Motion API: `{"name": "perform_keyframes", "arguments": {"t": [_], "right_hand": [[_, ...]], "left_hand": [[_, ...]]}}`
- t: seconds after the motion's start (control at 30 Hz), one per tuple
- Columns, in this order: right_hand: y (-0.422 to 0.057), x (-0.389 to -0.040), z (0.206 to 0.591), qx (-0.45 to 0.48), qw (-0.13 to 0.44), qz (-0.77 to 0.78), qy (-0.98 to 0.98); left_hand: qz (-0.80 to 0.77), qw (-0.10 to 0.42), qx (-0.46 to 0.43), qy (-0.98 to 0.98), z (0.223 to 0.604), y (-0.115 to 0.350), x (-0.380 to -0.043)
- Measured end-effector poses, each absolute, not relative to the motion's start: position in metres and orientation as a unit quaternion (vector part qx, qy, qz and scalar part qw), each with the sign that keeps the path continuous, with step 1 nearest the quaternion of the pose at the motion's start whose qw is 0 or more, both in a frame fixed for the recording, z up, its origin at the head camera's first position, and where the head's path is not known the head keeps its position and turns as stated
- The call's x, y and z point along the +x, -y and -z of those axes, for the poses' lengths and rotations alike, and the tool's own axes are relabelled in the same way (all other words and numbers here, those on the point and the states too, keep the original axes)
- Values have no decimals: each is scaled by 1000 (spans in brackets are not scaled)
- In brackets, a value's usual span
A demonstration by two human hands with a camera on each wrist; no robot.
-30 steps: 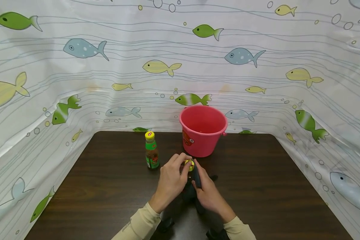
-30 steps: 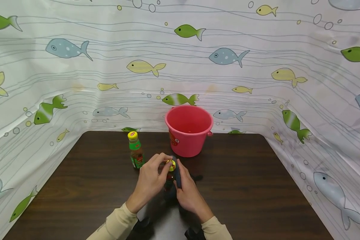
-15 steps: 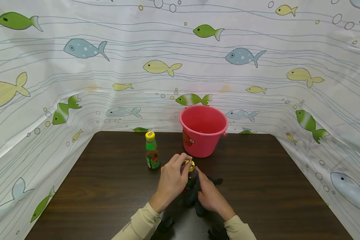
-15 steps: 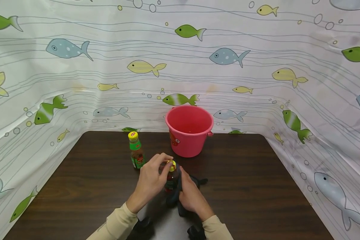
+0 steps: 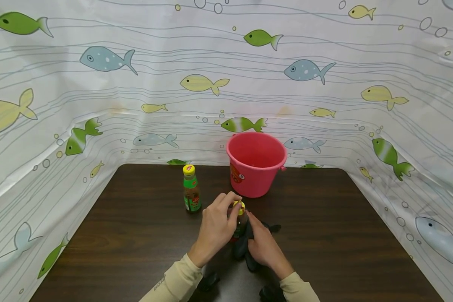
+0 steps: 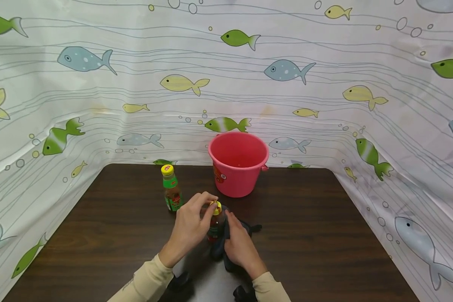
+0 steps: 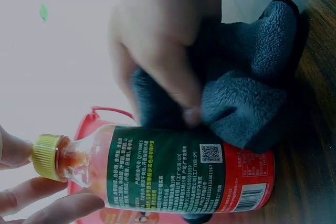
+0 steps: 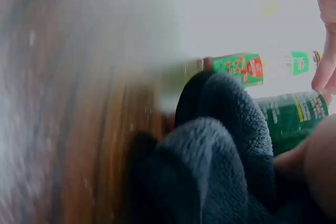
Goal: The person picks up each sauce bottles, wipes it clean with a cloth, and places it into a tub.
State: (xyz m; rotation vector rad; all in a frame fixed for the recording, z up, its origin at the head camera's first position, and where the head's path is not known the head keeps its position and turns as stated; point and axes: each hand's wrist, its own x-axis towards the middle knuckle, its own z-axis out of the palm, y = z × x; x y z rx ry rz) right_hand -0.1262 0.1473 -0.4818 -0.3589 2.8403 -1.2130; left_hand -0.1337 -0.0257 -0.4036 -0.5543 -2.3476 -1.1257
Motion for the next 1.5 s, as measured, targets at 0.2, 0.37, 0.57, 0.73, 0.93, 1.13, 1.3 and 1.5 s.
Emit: {"name": "perform_keyframes", "arguments": {"t": [0.2,0.37,0.57,0.73,0.93,1.13,1.3,1.5], "right_hand": [[-137,-116,452,-91,-27,478,-873],[-135,-115,440,-58,-34,529,-846],[-135,-110,424,-43,-50,566,-822],[-141,-106,405,-51,-64,596,-799],[-148,-102,390,-65,-73,606,-789],[-150,-102,394,-64,-66,600,-795],[-150,-103,399,-62,-64,604,-792],[-150,-103,401,-59,-62,607,-790]], "left_hand": [[408,242,-204,856,404,26,-134],[408,242,-207,856,405,26,-134],[400,246,-205,859,405,26,-135],[389,247,-204,864,404,26,-135],[382,254,-208,864,404,26,-135],[381,253,-210,864,404,27,-135],[377,247,-208,868,403,28,-135],[366,251,-203,873,405,28,-134]]}}
